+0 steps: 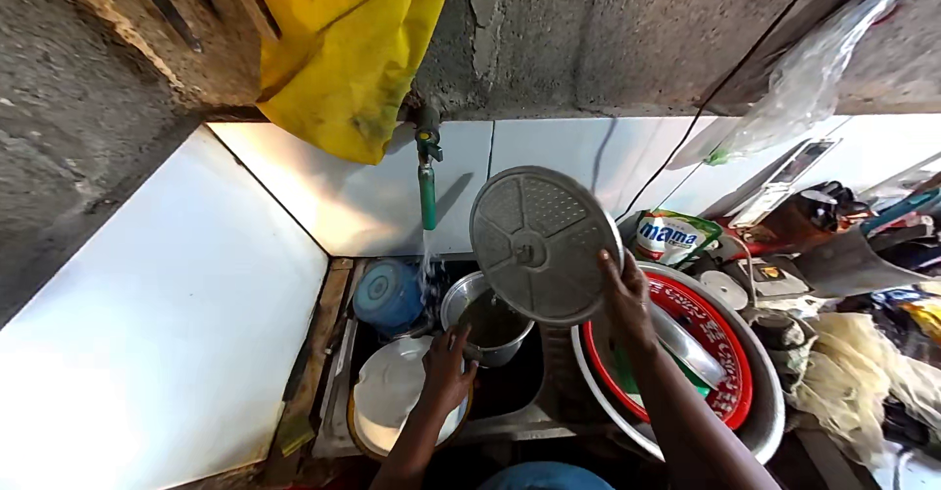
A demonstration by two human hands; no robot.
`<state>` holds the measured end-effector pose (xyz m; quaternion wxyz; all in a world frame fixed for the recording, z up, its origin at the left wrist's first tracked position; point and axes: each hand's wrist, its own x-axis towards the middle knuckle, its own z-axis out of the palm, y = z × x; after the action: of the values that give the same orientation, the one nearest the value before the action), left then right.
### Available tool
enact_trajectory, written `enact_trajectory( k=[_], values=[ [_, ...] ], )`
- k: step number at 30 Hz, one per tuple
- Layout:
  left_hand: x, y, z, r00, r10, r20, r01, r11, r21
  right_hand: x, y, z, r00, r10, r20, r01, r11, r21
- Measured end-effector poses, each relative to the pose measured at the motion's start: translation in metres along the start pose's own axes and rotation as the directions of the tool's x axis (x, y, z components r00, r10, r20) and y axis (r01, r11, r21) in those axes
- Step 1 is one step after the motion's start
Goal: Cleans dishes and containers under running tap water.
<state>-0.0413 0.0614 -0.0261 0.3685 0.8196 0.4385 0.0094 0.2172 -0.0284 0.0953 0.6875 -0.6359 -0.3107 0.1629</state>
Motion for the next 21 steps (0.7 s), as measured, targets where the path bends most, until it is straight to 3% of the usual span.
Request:
enact_trajectory(
  k=[3, 7, 11, 15, 18, 21],
  values=[
    [-0.001, 0.010, 0.008, 0.998, 0.065, 0.019, -0.065, 0.998, 0.014, -0.003, -0.017, -0.037, 0.981, 0.124, -0.147, -0.119, 0.992, 0.046],
    [-0.004, -0.003, 0.008, 0.997, 0.070, -0.029, -0.072, 0.994, -0.079, -0.014, -0.033, -0.112, 0.962, 0.112, -0.247, -0.147, 0.981, -0.127],
    [-0.010, -0.036, -0.009, 0.976, 0.072, -0.203, -0.096, 0.989, -0.111, -0.036, -0.044, -0.182, 0.948, 0.078, -0.308, -0.168, 0.946, -0.278],
    [-0.013, -0.081, -0.035, 0.919, 0.059, -0.390, -0.121, 0.983, -0.136, -0.050, -0.030, -0.223, 0.908, 0.134, -0.397, -0.256, 0.928, -0.272],
    [-0.013, -0.101, -0.053, 0.897, -0.107, -0.428, -0.017, 0.961, -0.276, -0.057, -0.002, -0.242, 0.843, 0.271, -0.465, -0.366, 0.922, -0.125],
    [-0.008, -0.107, -0.064, 0.853, -0.362, -0.376, 0.097, 0.818, -0.567, -0.064, 0.034, -0.257, 0.801, 0.402, -0.444, -0.449, 0.894, 0.000]
  ],
)
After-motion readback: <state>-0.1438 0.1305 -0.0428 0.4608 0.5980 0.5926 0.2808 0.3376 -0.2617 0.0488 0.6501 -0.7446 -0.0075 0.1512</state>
